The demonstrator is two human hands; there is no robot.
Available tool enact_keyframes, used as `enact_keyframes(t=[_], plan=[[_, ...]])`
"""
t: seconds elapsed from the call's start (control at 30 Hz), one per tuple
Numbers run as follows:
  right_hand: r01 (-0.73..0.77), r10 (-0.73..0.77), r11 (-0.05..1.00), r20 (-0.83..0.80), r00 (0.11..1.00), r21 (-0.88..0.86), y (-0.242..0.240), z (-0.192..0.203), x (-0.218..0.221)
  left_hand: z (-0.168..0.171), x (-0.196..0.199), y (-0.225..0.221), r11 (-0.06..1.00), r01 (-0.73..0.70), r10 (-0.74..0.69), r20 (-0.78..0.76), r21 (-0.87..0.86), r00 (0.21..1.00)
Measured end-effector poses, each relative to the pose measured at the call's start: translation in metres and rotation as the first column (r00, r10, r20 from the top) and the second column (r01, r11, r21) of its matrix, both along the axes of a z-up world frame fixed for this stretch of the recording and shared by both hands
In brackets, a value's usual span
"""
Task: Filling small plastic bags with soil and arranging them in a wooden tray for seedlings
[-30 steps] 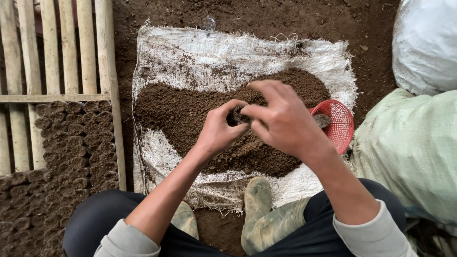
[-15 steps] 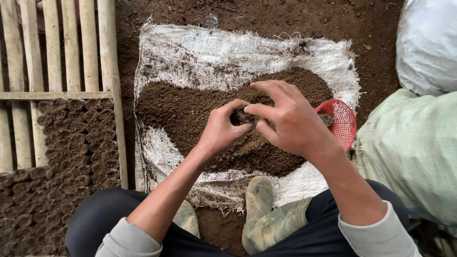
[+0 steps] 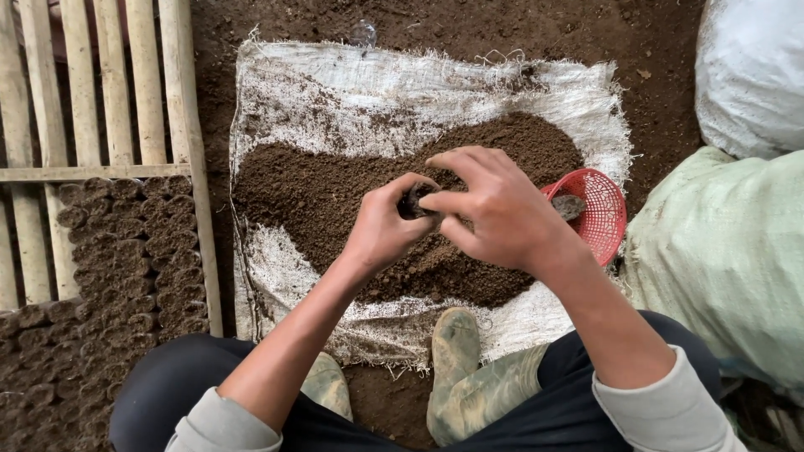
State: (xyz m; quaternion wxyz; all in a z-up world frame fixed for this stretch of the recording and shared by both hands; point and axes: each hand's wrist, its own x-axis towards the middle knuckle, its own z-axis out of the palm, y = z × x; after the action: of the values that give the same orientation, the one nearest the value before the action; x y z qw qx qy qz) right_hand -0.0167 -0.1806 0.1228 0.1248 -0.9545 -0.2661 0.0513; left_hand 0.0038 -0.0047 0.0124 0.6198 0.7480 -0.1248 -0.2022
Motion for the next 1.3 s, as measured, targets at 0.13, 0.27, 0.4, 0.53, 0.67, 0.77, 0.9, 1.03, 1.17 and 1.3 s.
enact_keyframes(t=[0.13,0.27,0.4,0.53,0.67,0.77,0.9,1.03,1.17,1.3], plan=[[0.027,-0.084,0.889,0.104,0.991,0.457,-0.025,-0.055,0.018,0.010,0.002,0.005,1.000,0.017,-0.017,-0.006,0.003,1.000],[0.348,-0.345,0.800,-0.101,0.933,0.488,-0.023,-0.123,0.023,0.018,0.001,0.009,1.000,-0.011,0.011,-0.001,0.009,1.000],[0.643,-0.571,0.766,-0.441,0.693,0.020,-0.003,-0.211,0.009,-0.001,0.004,0.007,0.999,-0.015,0.014,0.018,0.037,1.000],[0.603,-0.551,0.790,-0.557,0.622,-0.109,0.015,-0.229,-0.013,0.007,0.003,0.013,0.999,-0.013,0.012,0.033,0.036,0.999],[0.381,-0.382,0.907,0.032,0.924,-0.179,-0.024,-0.297,-0.014,0.006,0.002,0.020,0.999,-0.004,0.003,0.004,0.037,1.000],[0.428,-0.410,0.860,0.121,0.904,-0.280,-0.041,-0.301,-0.009,0.010,0.001,0.025,0.999,0.004,-0.004,0.004,0.048,1.000],[0.615,-0.638,0.770,-0.225,0.737,-0.168,-0.018,-0.275,-0.002,0.011,0.002,0.042,0.992,0.014,-0.013,-0.007,0.122,1.000],[0.594,-0.590,0.799,-0.315,0.743,-0.095,0.006,-0.288,-0.003,0.023,0.001,0.054,0.987,0.018,-0.015,-0.025,0.160,1.000],[0.606,-0.549,0.795,-0.412,0.728,0.012,0.013,-0.303,-0.011,0.037,-0.006,0.057,0.982,0.005,0.004,-0.048,0.191,0.999],[0.616,-0.556,0.788,-0.439,0.706,-0.007,0.020,-0.312,-0.019,0.048,-0.016,0.056,0.982,0.001,0.001,-0.011,0.191,1.000]])
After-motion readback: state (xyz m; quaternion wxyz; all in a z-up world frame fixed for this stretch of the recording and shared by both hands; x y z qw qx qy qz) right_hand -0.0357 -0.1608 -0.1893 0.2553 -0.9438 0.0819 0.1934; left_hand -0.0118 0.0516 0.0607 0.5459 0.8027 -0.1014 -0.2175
